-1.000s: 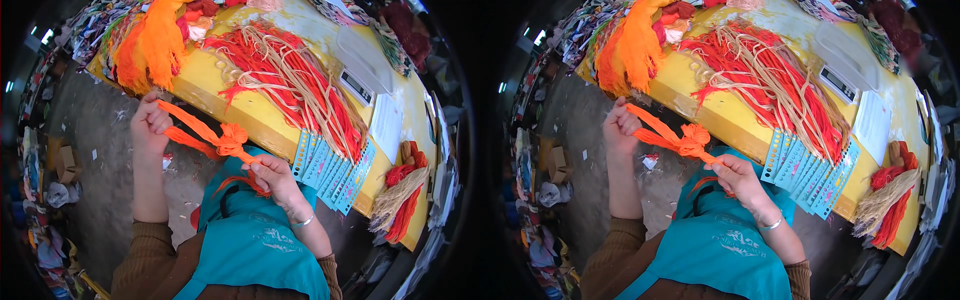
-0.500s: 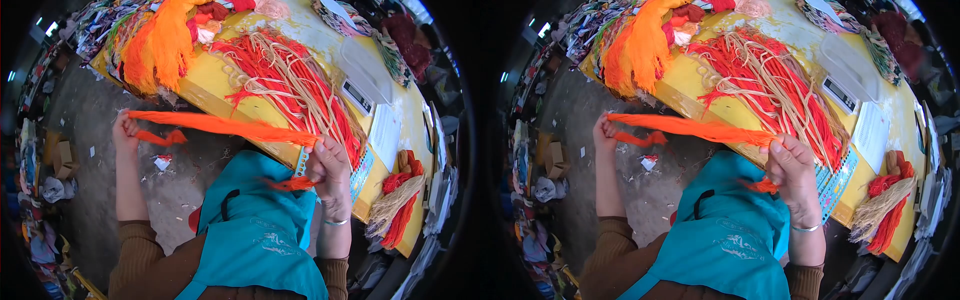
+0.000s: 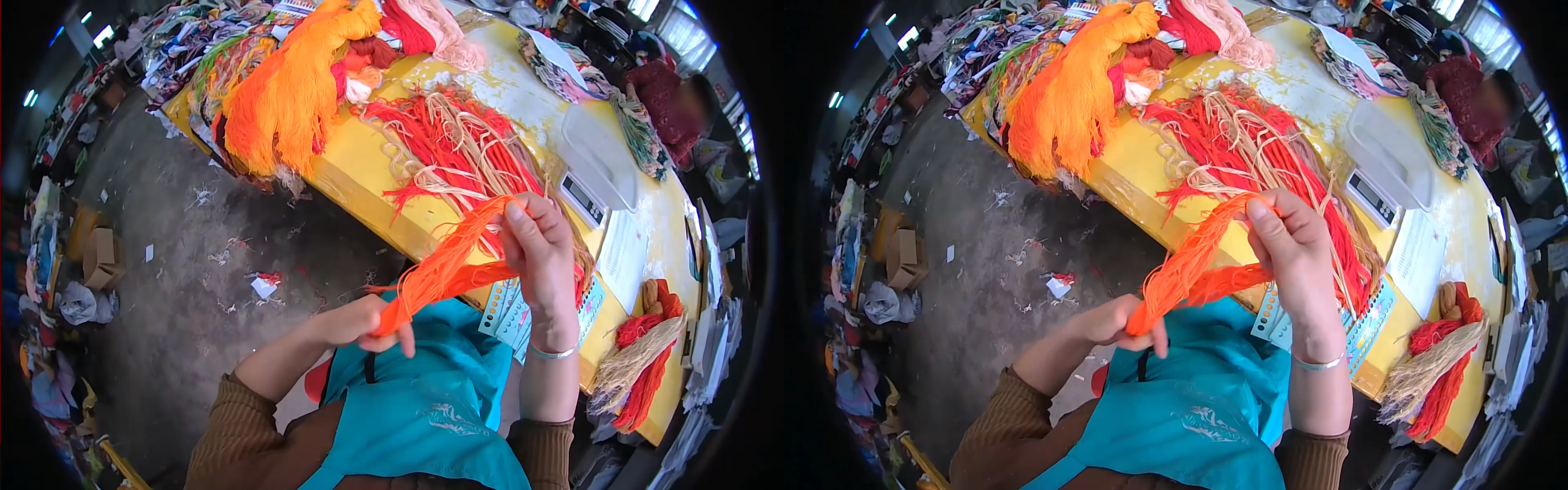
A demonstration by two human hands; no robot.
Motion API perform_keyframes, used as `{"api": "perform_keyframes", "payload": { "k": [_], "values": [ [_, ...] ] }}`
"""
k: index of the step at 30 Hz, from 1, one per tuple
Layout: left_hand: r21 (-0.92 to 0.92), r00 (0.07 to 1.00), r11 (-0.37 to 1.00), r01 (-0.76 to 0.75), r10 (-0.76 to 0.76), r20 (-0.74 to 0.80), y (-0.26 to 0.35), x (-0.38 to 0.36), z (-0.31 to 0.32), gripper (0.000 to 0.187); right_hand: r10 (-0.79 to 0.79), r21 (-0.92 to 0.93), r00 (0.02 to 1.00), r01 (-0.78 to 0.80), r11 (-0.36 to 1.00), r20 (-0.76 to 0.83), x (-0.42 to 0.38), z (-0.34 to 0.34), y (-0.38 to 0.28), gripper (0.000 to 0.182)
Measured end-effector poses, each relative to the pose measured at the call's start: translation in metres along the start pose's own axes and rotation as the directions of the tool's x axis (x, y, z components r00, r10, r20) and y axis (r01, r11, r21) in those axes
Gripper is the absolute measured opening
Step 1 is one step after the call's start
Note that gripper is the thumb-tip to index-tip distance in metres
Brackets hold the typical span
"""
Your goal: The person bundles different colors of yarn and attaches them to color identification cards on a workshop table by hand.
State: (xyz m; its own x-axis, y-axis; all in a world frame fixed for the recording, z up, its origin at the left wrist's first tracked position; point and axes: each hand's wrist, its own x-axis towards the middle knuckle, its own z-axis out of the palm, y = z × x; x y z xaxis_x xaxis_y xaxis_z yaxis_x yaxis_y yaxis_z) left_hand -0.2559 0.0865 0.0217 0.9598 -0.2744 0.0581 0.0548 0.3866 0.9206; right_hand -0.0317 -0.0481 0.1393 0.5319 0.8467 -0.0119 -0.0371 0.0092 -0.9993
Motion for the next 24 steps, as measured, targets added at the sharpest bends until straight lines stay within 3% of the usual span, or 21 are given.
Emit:
{"api": "perform_keyframes", "payload": {
  "k": [1,2,4,5,6,8,9,11,12,14,17,19,21,24],
  "values": [
    [0.040,0.997,0.999,0.010,-0.007,-0.080,0.015,-0.004,0.009,0.078,-0.009,-0.049,0.999,0.006,0.999,-0.044,0.005,0.001,0.007,0.020],
    [0.047,0.996,0.999,0.006,-0.001,-0.086,0.029,-0.010,0.017,0.078,-0.074,-0.064,0.997,0.073,0.995,-0.013,0.010,0.002,0.024,0.020],
    [0.192,0.965,0.981,-0.016,0.065,-0.254,0.050,-0.024,0.026,0.053,-0.150,-0.240,0.989,0.146,0.960,0.002,0.013,0.010,0.038,0.023],
    [0.132,0.932,0.976,-0.172,0.205,-0.298,0.052,-0.026,0.024,0.051,-0.211,-0.382,0.977,0.204,0.901,0.025,0.012,0.012,0.039,0.029],
    [0.087,0.879,0.940,-0.330,0.339,-0.336,0.056,-0.028,0.024,0.049,-0.213,-0.378,0.977,0.209,0.902,0.032,0.012,0.013,0.044,0.029],
    [0.146,0.754,0.876,-0.459,0.471,-0.458,0.077,-0.030,0.022,0.057,-0.166,-0.347,0.985,0.171,0.922,0.044,0.011,0.014,0.054,0.028],
    [0.210,0.687,0.846,-0.490,0.523,-0.504,0.090,-0.020,0.028,0.060,-0.193,-0.262,0.981,0.196,0.945,0.035,0.008,0.019,0.056,0.024],
    [0.321,0.543,0.869,-0.377,0.488,-0.683,0.104,-0.002,0.033,0.060,-0.107,-0.179,0.994,0.111,0.978,0.031,0.002,0.024,0.055,0.020],
    [0.221,0.618,0.897,-0.384,0.427,-0.661,0.104,0.002,0.026,0.060,-0.110,-0.144,0.994,0.113,0.983,0.029,-0.001,0.027,0.057,0.017],
    [0.017,0.676,0.898,-0.440,0.344,-0.652,0.093,0.023,0.021,0.059,-0.083,0.012,0.996,0.083,0.997,0.029,-0.010,0.037,0.056,0.015],
    [-0.249,0.749,0.865,-0.435,0.195,-0.633,0.069,0.051,0.018,0.064,-0.025,0.038,0.999,0.023,0.999,0.047,-0.023,0.045,0.056,0.015],
    [-0.236,0.805,0.891,-0.388,0.202,-0.558,0.056,0.064,0.017,0.065,0.001,0.061,0.999,-0.004,0.998,0.046,-0.028,0.045,0.061,0.016],
    [-0.354,0.864,0.878,-0.321,0.119,-0.488,0.045,0.073,0.021,0.064,0.006,0.110,0.999,-0.012,0.994,0.049,-0.032,0.040,0.071,0.019],
    [-0.380,0.876,0.883,-0.275,0.068,-0.477,0.030,0.081,0.020,0.065,0.041,0.176,0.999,-0.042,0.983,0.013,-0.040,0.029,0.094,0.012]
  ]
}}
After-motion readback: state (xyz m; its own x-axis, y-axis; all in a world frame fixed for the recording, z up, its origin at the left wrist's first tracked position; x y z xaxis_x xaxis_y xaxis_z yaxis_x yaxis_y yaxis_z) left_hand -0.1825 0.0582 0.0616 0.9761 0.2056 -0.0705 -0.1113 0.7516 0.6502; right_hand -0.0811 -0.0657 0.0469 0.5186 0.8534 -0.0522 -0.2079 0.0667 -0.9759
